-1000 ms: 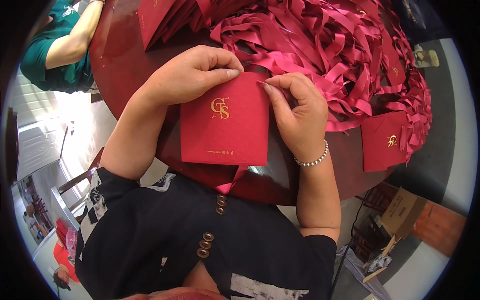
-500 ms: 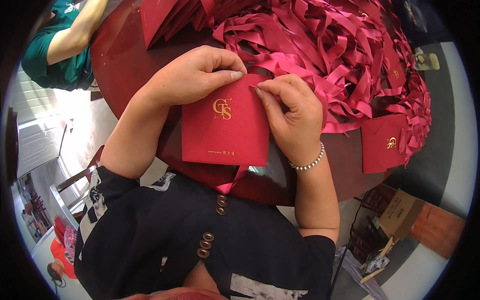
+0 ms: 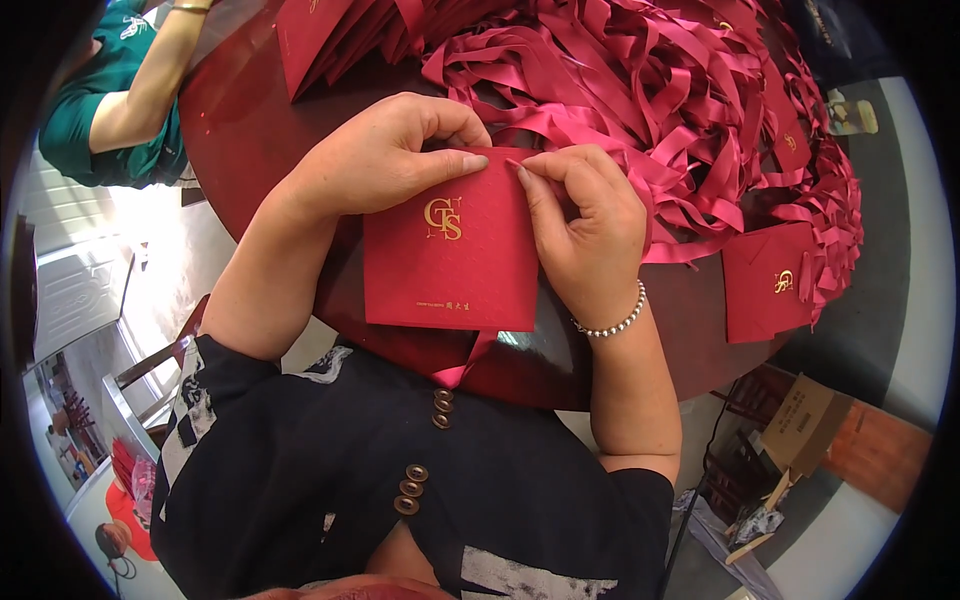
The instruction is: The person attaches ribbon handles to paper gift bags by threading ribbon straps through the slits of each bag by hand.
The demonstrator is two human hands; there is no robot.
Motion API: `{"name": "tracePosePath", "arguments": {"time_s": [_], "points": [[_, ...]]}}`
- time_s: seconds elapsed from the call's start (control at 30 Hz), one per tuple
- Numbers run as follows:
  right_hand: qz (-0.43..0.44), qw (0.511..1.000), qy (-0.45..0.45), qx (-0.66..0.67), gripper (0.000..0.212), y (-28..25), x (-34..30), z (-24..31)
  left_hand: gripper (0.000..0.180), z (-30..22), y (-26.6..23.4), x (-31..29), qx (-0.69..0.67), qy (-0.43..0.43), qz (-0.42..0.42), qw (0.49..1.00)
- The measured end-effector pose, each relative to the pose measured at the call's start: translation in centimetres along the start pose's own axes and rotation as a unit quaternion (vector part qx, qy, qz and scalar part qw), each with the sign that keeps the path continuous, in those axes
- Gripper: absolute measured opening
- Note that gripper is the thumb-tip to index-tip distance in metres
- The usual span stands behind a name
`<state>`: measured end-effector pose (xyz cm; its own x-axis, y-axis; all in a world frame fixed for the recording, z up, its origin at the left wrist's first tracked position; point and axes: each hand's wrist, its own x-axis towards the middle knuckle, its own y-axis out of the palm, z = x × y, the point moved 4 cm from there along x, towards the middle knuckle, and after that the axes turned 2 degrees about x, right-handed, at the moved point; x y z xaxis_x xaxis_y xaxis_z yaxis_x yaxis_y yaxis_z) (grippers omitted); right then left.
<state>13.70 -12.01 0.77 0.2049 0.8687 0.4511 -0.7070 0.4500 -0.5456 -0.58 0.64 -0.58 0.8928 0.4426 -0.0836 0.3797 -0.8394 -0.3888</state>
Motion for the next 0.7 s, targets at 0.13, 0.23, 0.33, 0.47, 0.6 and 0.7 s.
{"name": "tracePosePath", "arguments": {"time_s": [0.13, 0.23, 0.33, 0.47, 0.6, 0.7], "points": [[0.018, 1.000, -0.002, 0.013, 0.008, 0.17, -0.14, 0.17, 0.016, -0.10, -0.04, 0.01, 0.016, 0.010, -0.010, 1.000], [0.022, 1.000, -0.002, 0.006, 0.009, 0.23, -0.12, 0.32, 0.016, -0.19, -0.11, 0.00, 0.014, 0.010, -0.013, 1.000], [0.022, 1.000, 0.000, 0.002, 0.009, 0.19, -0.11, 0.33, 0.015, -0.16, -0.04, 0.01, 0.013, 0.015, -0.015, 1.000], [0.020, 1.000, -0.006, -0.014, 0.009, 0.06, -0.14, 0.24, 0.015, -0.17, 0.08, 0.03, 0.017, 0.017, -0.021, 1.000], [0.004, 1.000, -0.013, -0.023, 0.009, -0.18, -0.04, 0.21, 0.015, -0.20, 0.08, 0.07, 0.013, 0.011, -0.017, 1.000], [0.009, 1.000, 0.002, -0.007, 0.009, -0.19, -0.03, 0.35, 0.015, -0.20, 0.10, 0.03, 0.013, 0.020, -0.019, 1.000]]}}
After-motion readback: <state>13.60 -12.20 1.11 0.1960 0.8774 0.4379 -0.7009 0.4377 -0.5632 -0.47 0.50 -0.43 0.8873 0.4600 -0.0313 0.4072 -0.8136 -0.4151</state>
